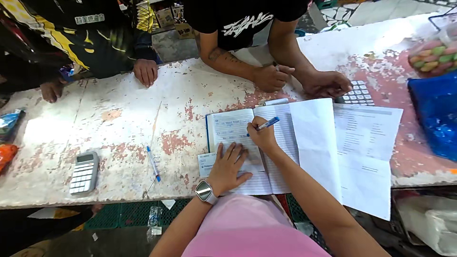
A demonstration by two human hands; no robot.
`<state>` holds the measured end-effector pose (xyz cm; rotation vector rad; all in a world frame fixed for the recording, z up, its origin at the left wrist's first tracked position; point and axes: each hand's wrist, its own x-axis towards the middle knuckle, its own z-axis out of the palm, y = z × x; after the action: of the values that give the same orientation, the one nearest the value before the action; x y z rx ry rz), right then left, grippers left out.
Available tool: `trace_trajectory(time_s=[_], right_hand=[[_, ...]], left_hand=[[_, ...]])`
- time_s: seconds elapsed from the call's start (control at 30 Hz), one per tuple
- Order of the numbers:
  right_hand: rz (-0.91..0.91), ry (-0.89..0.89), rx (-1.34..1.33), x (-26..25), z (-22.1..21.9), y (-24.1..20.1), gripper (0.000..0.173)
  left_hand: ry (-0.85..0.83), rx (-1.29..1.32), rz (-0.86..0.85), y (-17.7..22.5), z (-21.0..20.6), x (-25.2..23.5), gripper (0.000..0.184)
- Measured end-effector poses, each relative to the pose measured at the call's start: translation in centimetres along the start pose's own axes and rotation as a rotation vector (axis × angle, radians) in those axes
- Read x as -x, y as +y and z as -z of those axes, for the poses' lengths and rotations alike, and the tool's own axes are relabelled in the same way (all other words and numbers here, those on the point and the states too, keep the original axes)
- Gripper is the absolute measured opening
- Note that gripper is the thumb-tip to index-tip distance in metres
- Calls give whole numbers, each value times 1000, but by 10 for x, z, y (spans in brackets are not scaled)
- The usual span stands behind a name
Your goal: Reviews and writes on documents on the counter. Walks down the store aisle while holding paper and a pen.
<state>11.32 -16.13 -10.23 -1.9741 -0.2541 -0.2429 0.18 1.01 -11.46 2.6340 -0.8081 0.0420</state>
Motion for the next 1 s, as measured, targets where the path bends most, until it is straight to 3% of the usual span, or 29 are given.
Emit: trace_trajectory(time_s=[0.33, 0.7, 1.0], right_hand=[[-109, -7, -58, 0, 15, 9, 19], [-120, 51, -216, -2, 9, 3, 23], [-166, 69, -291, -2, 8, -1, 26]], left_hand=[[-20, 23, 8, 4, 2, 0, 68], [76, 31, -2, 1, -1, -2, 63], [5, 19, -6, -2, -1, -4, 66]])
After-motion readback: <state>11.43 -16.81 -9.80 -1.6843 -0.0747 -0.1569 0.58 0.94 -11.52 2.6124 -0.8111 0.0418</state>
